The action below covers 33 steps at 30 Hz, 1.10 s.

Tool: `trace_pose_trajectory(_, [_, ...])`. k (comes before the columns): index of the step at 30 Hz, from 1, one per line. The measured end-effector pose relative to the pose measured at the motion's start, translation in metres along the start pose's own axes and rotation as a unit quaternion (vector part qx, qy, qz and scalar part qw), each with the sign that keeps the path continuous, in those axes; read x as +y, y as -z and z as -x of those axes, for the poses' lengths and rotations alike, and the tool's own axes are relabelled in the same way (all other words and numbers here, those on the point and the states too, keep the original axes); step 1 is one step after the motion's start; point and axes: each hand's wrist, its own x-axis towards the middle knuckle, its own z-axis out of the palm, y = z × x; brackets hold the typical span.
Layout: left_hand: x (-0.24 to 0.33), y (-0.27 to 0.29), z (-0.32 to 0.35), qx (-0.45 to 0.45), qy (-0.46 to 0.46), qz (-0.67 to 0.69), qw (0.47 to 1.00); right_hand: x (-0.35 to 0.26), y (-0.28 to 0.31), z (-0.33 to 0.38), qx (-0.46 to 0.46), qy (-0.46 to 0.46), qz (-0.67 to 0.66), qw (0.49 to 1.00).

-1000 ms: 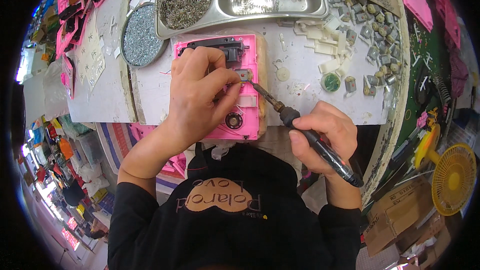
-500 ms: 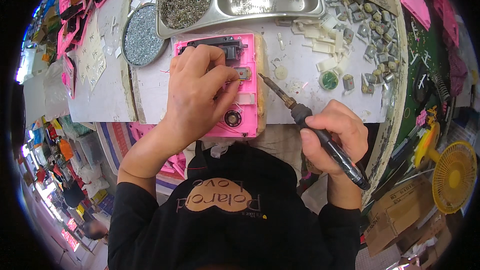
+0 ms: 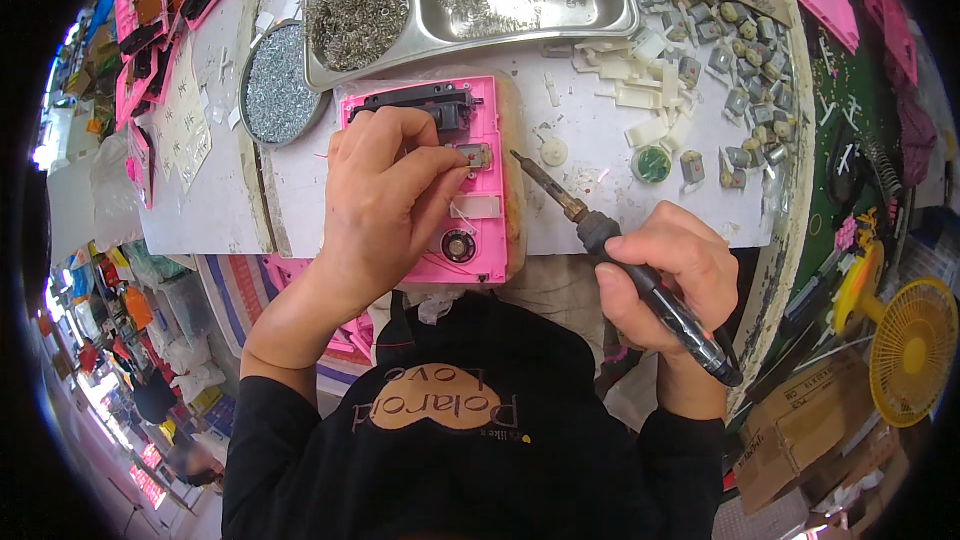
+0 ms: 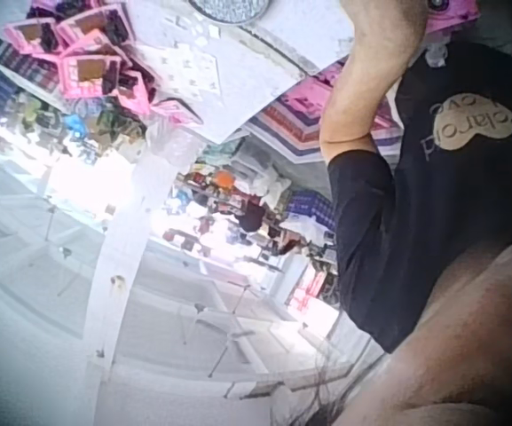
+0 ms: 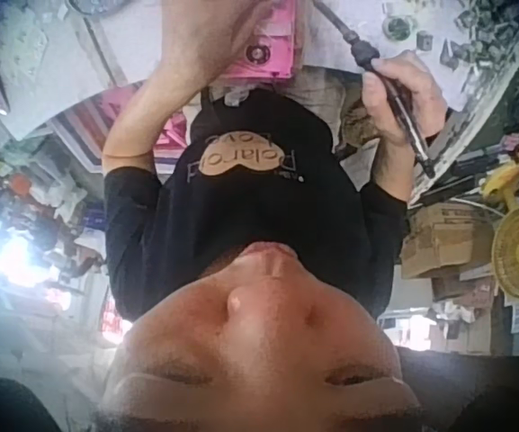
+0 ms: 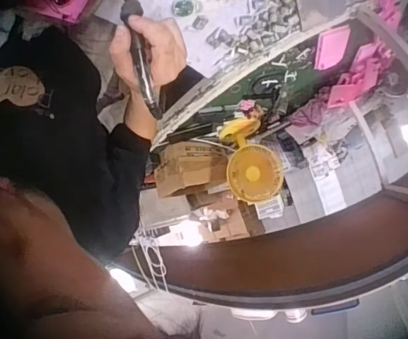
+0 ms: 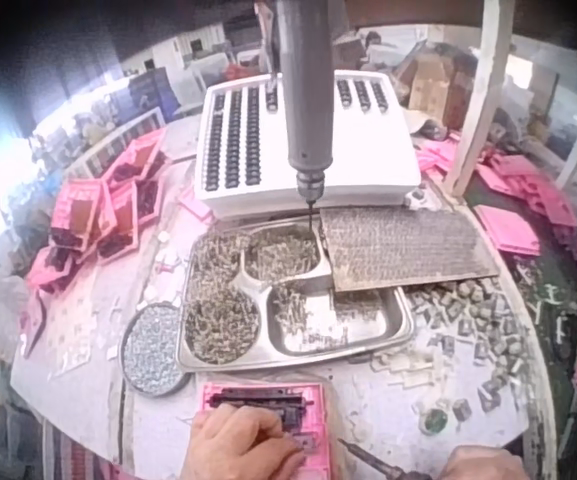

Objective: Assemble internal components into a plastic housing, including soldering wires and applying glue.

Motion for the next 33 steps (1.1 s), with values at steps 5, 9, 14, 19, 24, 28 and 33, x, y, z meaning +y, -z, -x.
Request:
trace_pose_trajectory(5, [0.007,-0.002,-0.006,-0.004,0.013,-0.033,0.999,0.004,-0.007,-0.003,-0.005,0.01,-0.001,1.0])
trace_pose_trajectory(9, [0.004,-0.008,-0.008,0.018,0.01,-0.031,0.999,0.01,-0.011,-0.005,-0.009,0.019,-0.003,1.0])
trace_pose_trajectory(14, [-0.004,-0.015,-0.006,0.062,-0.018,-0.009,0.998,0.013,-0.014,-0.006,-0.007,0.023,-0.007,1.0])
trace_pose_trajectory(19, [-0.006,-0.016,-0.005,0.061,-0.013,-0.009,0.998,0.014,-0.016,-0.009,-0.009,0.026,-0.006,1.0])
trace_pose_trajectory(24, [-0.002,-0.011,-0.005,0.03,-0.008,-0.029,0.999,0.015,-0.02,-0.011,-0.017,0.029,-0.004,0.999])
trace_pose_trajectory(28, [-0.002,-0.01,-0.004,0.022,-0.009,-0.037,0.999,0.015,-0.021,-0.012,-0.021,0.022,0.0,1.0])
trace_pose_trajectory(33, [-0.003,-0.011,-0.004,0.03,-0.021,-0.04,0.999,0.016,-0.014,-0.013,-0.035,-0.031,-0.027,0.999])
